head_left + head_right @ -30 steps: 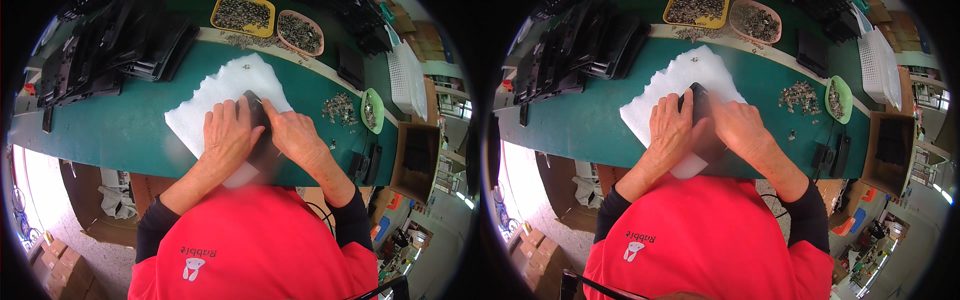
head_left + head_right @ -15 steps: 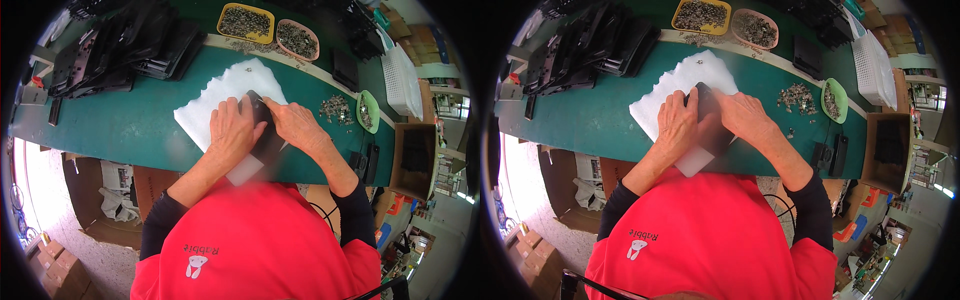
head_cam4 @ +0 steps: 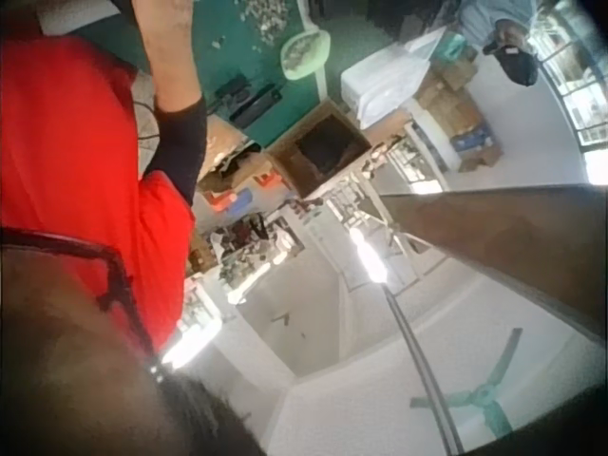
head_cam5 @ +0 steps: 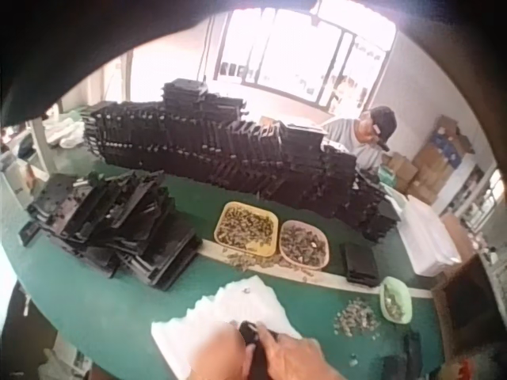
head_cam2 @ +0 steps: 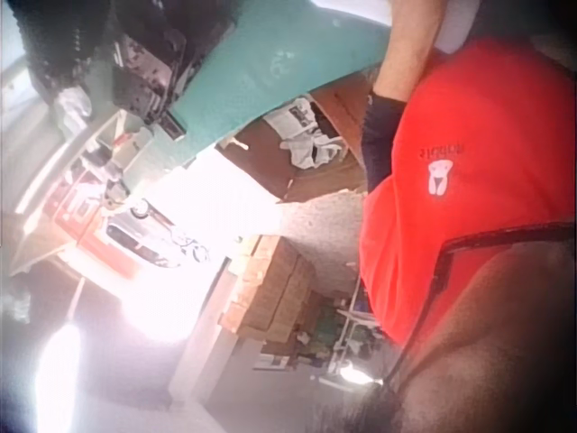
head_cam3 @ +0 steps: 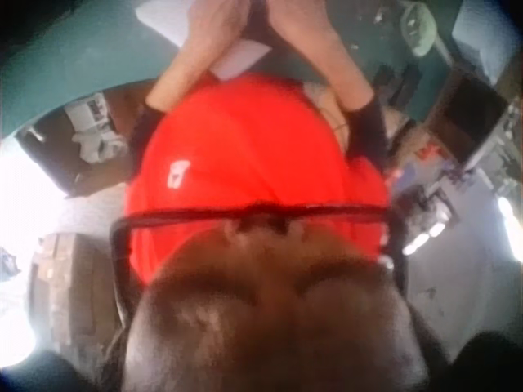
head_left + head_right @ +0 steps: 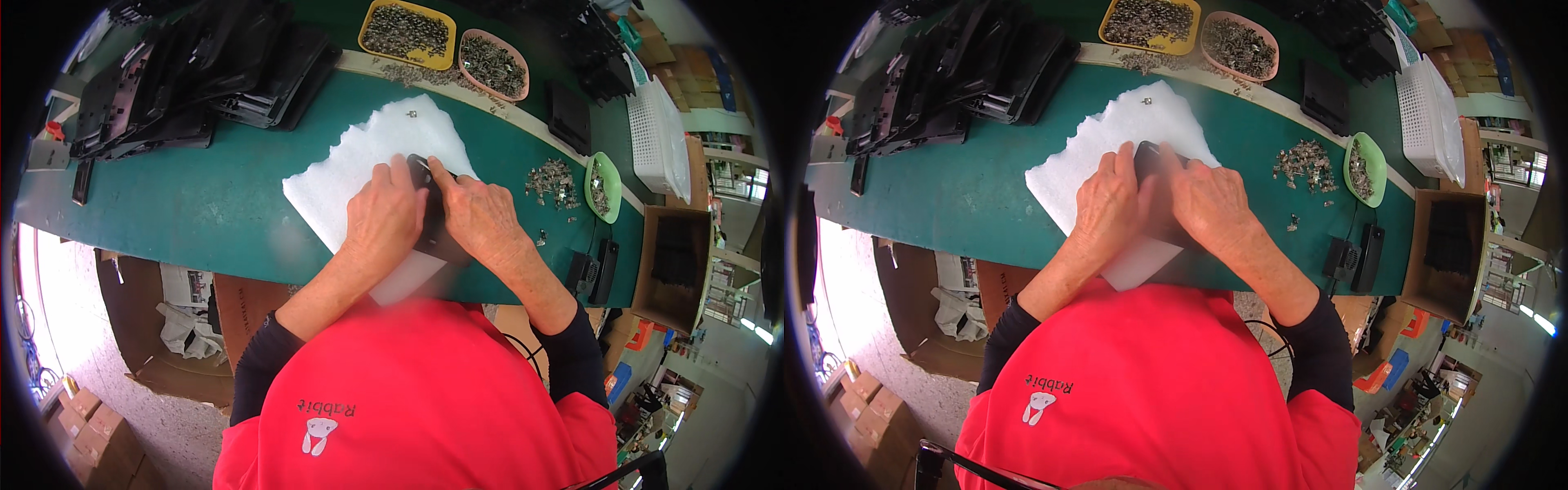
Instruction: The person uses a small screwdriver to tighten screws on the back of a black rectangular electronic device. They repeatedly pick up the device, secure fasteners, and place it back on a white foam pad on a green workbench.
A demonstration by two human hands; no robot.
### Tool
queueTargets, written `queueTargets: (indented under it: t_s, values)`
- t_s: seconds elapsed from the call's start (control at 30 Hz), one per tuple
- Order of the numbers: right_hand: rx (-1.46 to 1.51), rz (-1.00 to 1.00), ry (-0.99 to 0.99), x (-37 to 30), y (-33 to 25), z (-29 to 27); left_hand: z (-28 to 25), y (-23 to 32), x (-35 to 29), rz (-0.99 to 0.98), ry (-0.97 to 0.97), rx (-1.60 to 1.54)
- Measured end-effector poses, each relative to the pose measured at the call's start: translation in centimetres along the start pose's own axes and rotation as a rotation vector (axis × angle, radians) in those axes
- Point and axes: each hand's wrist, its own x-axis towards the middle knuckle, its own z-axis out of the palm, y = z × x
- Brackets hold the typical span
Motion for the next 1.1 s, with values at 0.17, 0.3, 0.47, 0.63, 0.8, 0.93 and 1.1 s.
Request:
queueTargets:
  t_s: [0.17, 0.3, 0.47, 0.63, 0.8, 0.93, 1.1]
  values:
    - [-0.036, 0.038, 0.059, -1.3, -0.7, 0.8, 0.4, -0.7, 0.5, -0.066, -0.025, -0.043]
    - [0.025, 0.072, 0.075, -1.9, -1.1, 1.5, 0.4, -0.8, 0.9, -0.082, -0.035, -0.099]
    - [0.073, 0.093, 0.080, -1.7, -1.1, 1.7, 1.0, -0.9, 0.8, 0.003, 0.033, -0.086]
    - [0.054, 0.123, -0.002, -1.5, -1.5, 1.4, 1.2, -0.8, 0.8, 0.000, 0.036, -0.096]
    - [0.105, 0.168, -0.056, -1.2, -2.0, 1.1, 1.2, -0.7, 0.8, -0.016, 0.016, -0.084]
    - [0.159, 0.156, -0.033, -1.3, -1.5, 1.7, 1.3, -0.8, 0.9, -0.003, 0.020, -0.077]
    - [0.185, 0.195, -0.085, -0.8, -2.2, 0.7, 1.5, -0.7, 0.9, 0.007, 0.003, -0.045]
